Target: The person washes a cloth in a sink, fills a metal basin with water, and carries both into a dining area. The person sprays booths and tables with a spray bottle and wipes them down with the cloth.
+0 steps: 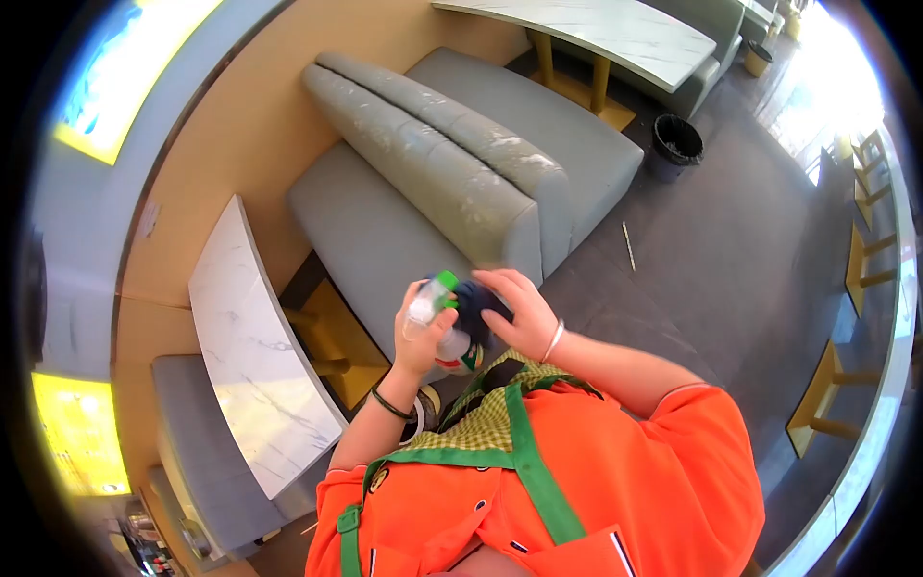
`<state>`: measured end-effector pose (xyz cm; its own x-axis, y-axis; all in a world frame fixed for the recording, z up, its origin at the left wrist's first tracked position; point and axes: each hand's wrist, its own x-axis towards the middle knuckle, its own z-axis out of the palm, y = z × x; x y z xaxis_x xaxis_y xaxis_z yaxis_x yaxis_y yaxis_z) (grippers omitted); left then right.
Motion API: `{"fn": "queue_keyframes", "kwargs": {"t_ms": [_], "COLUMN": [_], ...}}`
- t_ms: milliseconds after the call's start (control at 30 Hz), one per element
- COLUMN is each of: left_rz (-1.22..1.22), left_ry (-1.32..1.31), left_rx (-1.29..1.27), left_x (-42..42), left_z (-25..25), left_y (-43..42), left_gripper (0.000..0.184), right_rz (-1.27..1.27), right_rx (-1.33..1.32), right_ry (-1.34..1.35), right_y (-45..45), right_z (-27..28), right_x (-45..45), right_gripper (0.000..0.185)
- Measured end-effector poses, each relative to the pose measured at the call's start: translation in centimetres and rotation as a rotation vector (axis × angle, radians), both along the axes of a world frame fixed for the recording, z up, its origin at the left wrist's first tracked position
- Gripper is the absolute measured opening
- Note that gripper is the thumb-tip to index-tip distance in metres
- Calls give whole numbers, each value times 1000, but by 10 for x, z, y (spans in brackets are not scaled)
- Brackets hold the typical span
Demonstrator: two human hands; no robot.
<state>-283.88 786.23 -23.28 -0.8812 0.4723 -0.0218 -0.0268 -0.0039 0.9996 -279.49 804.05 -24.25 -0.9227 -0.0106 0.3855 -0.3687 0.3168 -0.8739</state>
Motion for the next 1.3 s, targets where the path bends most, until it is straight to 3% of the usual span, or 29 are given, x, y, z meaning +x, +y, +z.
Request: {"fn": "queue_keyframes", "kwargs": {"t_ms": [67, 100, 133, 200, 267, 367, 467, 500, 533, 600, 700, 867, 1033, 1133, 1300], "left_rz": [248, 243, 245, 217, 221, 190, 219, 297, 362, 468, 651, 945, 1115, 1166, 1228], "left_ry": [158, 386, 378, 552, 498, 538, 544, 556, 429, 370, 131, -260, -309, -287, -260], "left_rx": [-48, -208, -206, -353, -358, -484, -375, -348, -288, -371, -277, -58, -38, -18, 11], "left_x": [4, 7, 11, 16, 24, 37, 45, 44, 46, 51, 64, 107, 135, 142, 150], "left_z": [-2, -1, -4, -11, -17, -30, -36, -47, -46, -55, -72, -94, -107, -106, -98], "left_y": [-18, -31, -41, -58, -69, -89, -118, -131, -143, -172, -214, -264, -293, -306, -318], "left_gripper": [32, 40, 40, 61, 60, 55, 50, 48, 42, 36, 33, 34, 33, 33, 32], "right_rz": [138, 103, 68, -16, 46, 75, -99, -84, -72, 69, -125, -93, -155, -132, -219], "right_rx": [24, 69, 110, 144, 23, -484, 23, 12, 91, -235, -157, -117, 28, -150, -21], "right_ry": [-82, -13, 51, 115, -89, -325, -12, -47, 20, -173, -351, -571, -774, -801, -695], "right_y": [-35, -62, -87, -118, -134, -158, -151, -149, -142, -126, -108, -88, -92, -95, -103], "right_z": [-10, -8, -6, -11, -6, -67, -49, -41, -37, -53, -61, -112, -143, -157, -150], "right_x": [11, 12, 15, 5, -9, -23, -9, -5, -4, -3, -15, -30, -24, -31, -66], "right_gripper": [62, 65, 67, 64, 59, 50, 47, 46, 42, 35, 24, 15, 12, 12, 12]}}
